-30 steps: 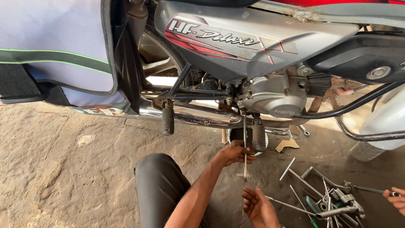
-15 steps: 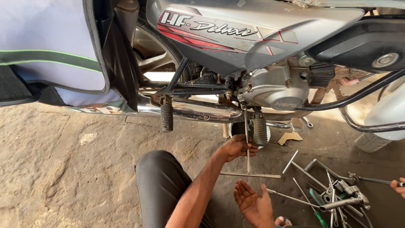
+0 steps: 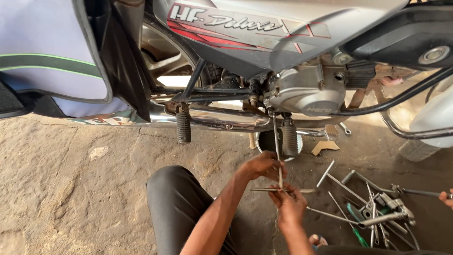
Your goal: Using a T-handle socket wrench to remove or tighten bolts on a motorcycle engine.
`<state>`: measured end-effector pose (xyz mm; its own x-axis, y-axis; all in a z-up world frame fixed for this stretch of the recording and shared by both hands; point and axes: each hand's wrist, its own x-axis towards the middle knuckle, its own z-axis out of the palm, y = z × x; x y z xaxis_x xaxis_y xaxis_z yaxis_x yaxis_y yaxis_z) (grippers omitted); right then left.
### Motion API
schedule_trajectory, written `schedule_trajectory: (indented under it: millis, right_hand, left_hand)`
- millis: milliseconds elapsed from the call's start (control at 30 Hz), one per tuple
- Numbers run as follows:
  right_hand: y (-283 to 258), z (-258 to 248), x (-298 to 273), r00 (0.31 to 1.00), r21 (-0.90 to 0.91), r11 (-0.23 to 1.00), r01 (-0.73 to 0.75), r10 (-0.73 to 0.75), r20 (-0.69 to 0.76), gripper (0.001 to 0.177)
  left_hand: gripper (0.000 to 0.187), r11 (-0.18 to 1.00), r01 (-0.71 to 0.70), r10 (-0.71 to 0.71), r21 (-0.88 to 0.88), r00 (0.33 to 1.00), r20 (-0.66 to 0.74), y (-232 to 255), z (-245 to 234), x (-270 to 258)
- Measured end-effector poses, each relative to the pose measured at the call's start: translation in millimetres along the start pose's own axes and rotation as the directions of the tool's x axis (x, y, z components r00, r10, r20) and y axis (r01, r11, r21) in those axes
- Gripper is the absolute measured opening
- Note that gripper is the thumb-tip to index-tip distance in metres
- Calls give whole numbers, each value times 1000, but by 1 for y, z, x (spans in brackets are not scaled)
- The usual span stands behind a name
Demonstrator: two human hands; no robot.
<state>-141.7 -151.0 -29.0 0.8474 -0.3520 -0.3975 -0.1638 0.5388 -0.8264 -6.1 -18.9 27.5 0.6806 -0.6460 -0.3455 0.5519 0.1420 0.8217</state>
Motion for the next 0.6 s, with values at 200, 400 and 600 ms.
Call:
schedule_trajectory:
  millis: [200, 400, 600]
  right_hand:
    - [-21, 26, -67, 821, -724, 539, 431, -567, 66, 31]
    - [33, -15, -74, 911, -512, 799, 315, -405, -72, 31]
    - [-20, 60, -84, 894, -586, 776, 234, -409, -184, 46]
  left_hand:
    - [31, 990, 52, -51, 129, 999, -10, -14, 6, -2]
    - [36, 999, 22, -22, 41, 1000, -3, -12, -6, -7]
    - [37, 995, 26, -31, 99, 998, 47, -3, -3, -4]
